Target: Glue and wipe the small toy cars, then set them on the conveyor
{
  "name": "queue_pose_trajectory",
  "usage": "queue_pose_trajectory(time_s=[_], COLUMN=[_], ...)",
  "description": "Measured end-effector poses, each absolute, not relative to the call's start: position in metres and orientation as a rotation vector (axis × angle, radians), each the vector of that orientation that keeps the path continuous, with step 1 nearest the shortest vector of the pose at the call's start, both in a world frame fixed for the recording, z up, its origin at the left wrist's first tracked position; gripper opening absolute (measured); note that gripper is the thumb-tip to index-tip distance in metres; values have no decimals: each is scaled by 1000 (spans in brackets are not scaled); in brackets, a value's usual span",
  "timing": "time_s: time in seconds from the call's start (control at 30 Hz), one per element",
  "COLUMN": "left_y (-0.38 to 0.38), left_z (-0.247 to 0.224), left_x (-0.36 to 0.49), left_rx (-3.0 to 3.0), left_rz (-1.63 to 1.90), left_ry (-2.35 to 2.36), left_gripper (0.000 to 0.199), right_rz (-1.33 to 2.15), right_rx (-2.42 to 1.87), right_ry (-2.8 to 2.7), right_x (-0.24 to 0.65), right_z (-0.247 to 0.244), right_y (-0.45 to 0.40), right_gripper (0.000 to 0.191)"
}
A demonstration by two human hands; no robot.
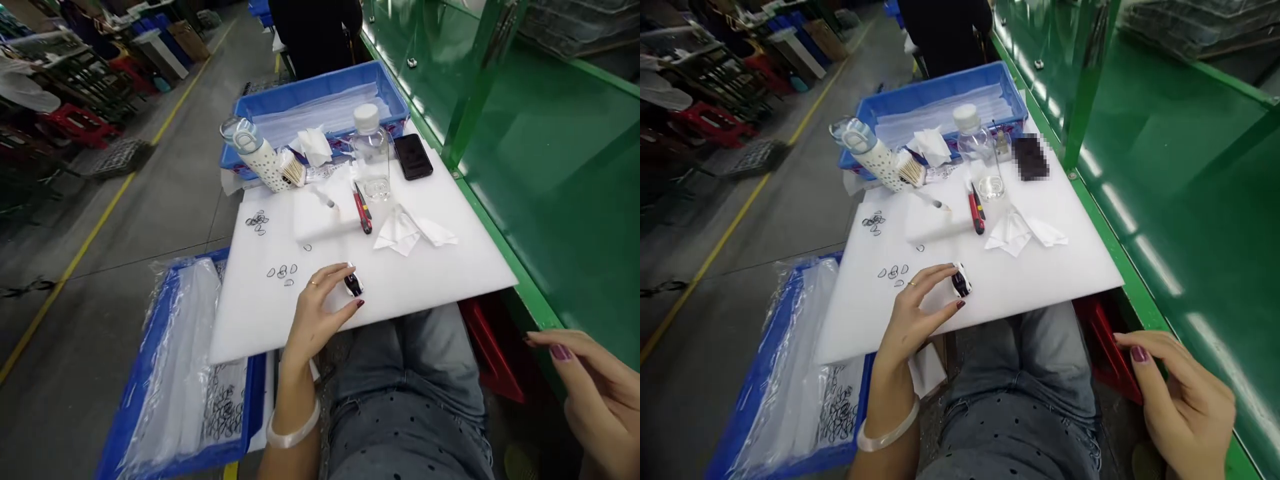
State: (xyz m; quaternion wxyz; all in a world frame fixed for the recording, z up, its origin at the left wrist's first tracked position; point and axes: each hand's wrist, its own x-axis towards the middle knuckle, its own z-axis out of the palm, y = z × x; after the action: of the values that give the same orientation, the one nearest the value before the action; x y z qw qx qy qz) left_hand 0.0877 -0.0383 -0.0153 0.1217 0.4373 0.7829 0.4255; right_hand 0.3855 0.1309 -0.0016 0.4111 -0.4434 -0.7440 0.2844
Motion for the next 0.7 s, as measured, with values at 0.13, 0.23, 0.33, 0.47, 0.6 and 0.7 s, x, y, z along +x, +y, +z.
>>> queue_pose_trajectory(time_s=[0.13, 0.23, 0.33, 0.47, 0.6, 0.7], left_y=[-33, -33, -34, -35, -36, -38], left_z=[-35, -42, -41, -39, -41, -44], left_x=[51, 42, 39, 40, 51, 60], left_rx=[1455, 1517, 1449, 1496, 1620, 1610], left_rz=[949, 1019, 1203, 1186, 1089, 1040], left_ry=[2356, 2303, 2207, 2226, 2200, 2198], left_gripper=[64, 67, 64, 64, 66, 67], right_rz=[905, 1030, 1100, 1061, 897, 682], right_rx=[-942, -835, -806, -1024, -1267, -1336], right_ry=[-2055, -2195, -2241, -2171, -2222, -2449], right_x=[323, 265, 222, 196, 164, 128], right_z=[7, 12, 15, 8, -5, -10], right_y=[145, 150, 155, 180, 218, 229], right_gripper=[13, 14, 15, 16, 26, 32])
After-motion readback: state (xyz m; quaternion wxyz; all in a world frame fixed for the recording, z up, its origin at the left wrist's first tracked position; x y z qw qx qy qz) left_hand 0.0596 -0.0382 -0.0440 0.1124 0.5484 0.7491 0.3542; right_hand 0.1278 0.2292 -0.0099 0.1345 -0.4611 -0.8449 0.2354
